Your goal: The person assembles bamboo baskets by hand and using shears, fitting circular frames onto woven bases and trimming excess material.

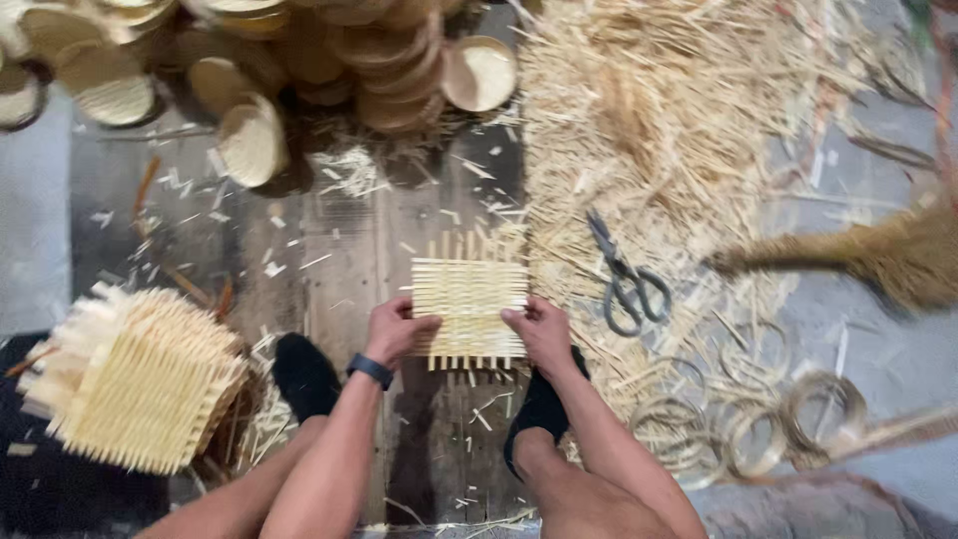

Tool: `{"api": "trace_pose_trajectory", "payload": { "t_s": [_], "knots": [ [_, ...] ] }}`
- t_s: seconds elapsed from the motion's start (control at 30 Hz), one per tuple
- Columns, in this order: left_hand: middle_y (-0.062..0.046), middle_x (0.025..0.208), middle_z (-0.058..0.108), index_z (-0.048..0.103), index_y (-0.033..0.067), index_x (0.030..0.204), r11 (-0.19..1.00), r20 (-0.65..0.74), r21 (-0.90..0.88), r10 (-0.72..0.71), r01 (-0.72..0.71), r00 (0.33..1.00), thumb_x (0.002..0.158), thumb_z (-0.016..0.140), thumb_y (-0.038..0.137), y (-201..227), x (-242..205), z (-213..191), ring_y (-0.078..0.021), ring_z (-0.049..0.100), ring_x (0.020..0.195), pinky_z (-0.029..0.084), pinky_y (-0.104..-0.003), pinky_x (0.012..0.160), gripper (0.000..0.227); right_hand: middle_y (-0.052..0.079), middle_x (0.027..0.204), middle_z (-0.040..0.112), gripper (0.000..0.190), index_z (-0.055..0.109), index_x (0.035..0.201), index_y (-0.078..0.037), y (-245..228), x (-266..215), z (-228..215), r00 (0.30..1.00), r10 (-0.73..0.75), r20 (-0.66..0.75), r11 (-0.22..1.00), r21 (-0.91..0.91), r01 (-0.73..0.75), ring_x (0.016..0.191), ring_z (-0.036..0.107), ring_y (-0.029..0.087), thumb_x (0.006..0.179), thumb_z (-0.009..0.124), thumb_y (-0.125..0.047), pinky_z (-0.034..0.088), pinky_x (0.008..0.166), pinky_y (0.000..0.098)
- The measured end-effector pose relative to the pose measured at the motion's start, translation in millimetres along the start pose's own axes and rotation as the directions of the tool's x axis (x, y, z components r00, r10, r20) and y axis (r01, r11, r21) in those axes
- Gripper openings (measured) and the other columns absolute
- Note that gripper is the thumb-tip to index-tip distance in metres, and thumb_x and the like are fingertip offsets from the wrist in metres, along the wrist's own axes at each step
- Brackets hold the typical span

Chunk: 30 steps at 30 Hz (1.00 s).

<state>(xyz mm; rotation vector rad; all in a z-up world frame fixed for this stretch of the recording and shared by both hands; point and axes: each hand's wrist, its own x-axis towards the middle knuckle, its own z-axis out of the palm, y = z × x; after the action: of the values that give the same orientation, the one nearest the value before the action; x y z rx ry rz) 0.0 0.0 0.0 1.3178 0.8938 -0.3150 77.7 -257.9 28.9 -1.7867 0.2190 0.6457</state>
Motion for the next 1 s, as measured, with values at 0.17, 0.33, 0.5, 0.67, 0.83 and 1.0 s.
{"api": "trace_pose_trajectory", "payload": {
  "t_s": [0.17,0.33,0.5,0.67,0.83,1.0],
  "knots": [
    [-0.011,0.098,0.076,0.066,-0.0039,0.115,0.998,0.073,-0.016,0.061,-0.06,0.995,0.075,0.082,0.0,7.9,-4.5,-3.8,-0.018,0.073,0.082,0.06,-0.032,0.07,0.043,0.002,0.091,0.069,0.032,0.07,0.11,-0.001,59.2,18.8,-19.2,0.978,-0.138,-0.155,0.973,0.164,0.163,0.08,0.063,0.008,0.083,0.084,-0.012,0.054,0.072,0.0256],
    [-0.012,0.106,0.068,0.052,-0.0008,0.133,0.968,-0.126,0.166,0.21,-0.188,0.97,0.075,0.089,0.014,10.5,-10.5,-4.8,-0.0166,0.065,0.09,0.054,-0.029,0.075,0.07,0.009,0.093,0.073,0.017,0.072,0.107,-0.003,121.3,33.8,-170.5,0.746,-0.167,-0.644,0.986,-0.097,0.138,0.08,0.067,0.015,0.094,0.076,-0.013,0.056,0.076,0.0301],
    [-0.009,0.111,0.065,0.055,-0.0036,0.131,0.849,-0.194,0.365,0.471,-0.383,0.86,0.086,0.086,0.021,27.0,-34.3,8.7,-0.0146,0.062,0.093,0.054,-0.028,0.083,0.06,0.015,0.104,0.069,0.024,0.072,0.104,-0.005,119.6,-18.3,-276.3,0.629,-0.191,-0.753,0.735,-0.535,-0.417,0.101,0.063,0.032,0.084,0.075,-0.019,0.049,0.089,0.0448],
    [-0.009,0.105,0.068,0.061,-0.0023,0.125,0.822,-0.112,0.345,0.516,-0.454,0.849,0.089,0.08,0.019,56.3,-62.2,39.3,-0.0144,0.065,0.092,0.055,-0.027,0.08,0.046,0.011,0.111,0.067,0.014,0.077,0.1,-0.012,63.0,-46.8,-276.6,0.714,0.038,-0.699,0.551,-0.581,-0.599,0.116,0.057,0.033,0.092,0.07,-0.021,0.042,0.104,0.0467],
    [-0.009,0.109,0.075,0.071,0.0016,0.119,0.837,0.042,0.312,0.461,-0.45,0.887,0.093,0.073,0.023,87.3,-87.6,85.2,-0.0166,0.072,0.097,0.061,-0.029,0.085,0.033,0.011,0.105,0.072,0.02,0.064,0.116,-0.009,5.5,-51.0,-217.1,0.78,-0.006,-0.626,0.908,-0.33,-0.258,0.097,0.073,0.027,0.097,0.057,-0.012,0.062,0.082,0.0396],
    [-0.002,0.103,0.079,0.067,0.0131,0.123,0.995,0.241,-0.007,0.102,-0.103,0.965,0.092,0.063,0.026,107.7,-96.3,145.6,-0.0111,0.076,0.093,0.064,-0.027,0.082,0.033,0.008,0.093,0.074,0.012,0.072,0.1,-0.009,-52.1,-82.1,-103.5,0.667,-0.744,0.049,0.576,-0.459,0.677,0.085,0.073,0.02,0.092,0.064,-0.003,0.065,0.079,0.0331]
  ]
}}
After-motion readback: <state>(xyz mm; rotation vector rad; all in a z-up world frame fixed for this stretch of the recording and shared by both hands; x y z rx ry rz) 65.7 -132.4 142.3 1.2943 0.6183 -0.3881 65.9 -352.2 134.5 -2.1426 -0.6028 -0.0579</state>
